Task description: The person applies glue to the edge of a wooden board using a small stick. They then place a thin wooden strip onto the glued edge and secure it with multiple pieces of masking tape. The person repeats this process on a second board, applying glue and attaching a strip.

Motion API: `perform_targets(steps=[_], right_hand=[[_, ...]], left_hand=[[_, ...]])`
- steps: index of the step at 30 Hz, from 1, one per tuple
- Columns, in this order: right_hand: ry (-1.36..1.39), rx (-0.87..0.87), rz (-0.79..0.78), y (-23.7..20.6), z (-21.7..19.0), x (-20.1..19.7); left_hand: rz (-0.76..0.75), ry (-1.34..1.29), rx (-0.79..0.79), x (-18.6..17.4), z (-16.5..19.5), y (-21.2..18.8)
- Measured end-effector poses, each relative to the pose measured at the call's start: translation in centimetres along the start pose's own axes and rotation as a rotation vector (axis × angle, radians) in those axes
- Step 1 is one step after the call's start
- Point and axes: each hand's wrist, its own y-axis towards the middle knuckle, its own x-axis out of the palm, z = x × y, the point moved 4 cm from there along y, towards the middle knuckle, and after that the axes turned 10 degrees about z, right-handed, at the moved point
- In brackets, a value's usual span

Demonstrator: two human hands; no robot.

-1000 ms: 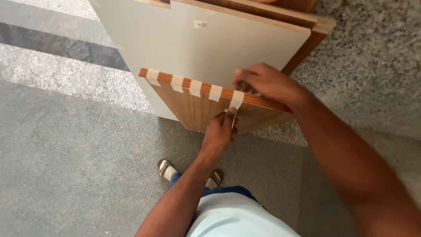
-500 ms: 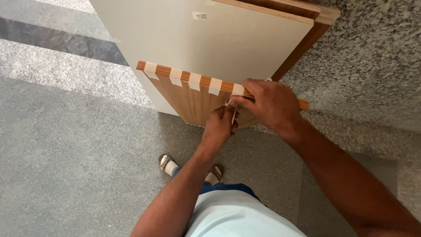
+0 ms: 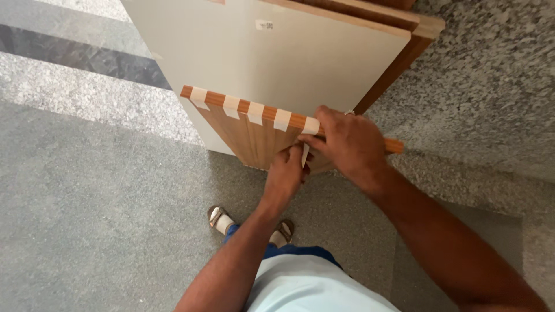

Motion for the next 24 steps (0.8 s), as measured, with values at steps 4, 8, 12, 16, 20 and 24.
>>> perform_targets(steps=[4, 8, 12, 16, 20, 24], right_hand=[[-0.027, 0.046, -0.078, 0.2, 0.0, -0.1], [0.021, -0.031, -0.014, 0.3, -0.1, -0.7], [-0.077, 0.149, -0.256, 0.4, 0.8, 0.4], [0.024, -0.193, 0.046, -0.3, 0.5, -1.7], [0.26, -0.208, 0.068, -3.2, 2.0, -3.7], [0.499, -0.059, 0.114, -4.8, 2.8, -3.7]], left_hand=[[-0.158, -0.054, -0.154, -0.3, 0.1, 1.4], [-0.371, -0.088, -0.271, -0.4, -1.4, 2.3], [-0.26, 0.062, -0.265, -0.2, -4.2, 1.8], [-0.351, 0.076, 0.15, -1.0, -4.1, -1.7], [-0.487, -0.067, 0.364, -0.9, -1.5, -5.4], [-0.378, -0.031, 0.48, 0.7, 1.7, -6.8]])
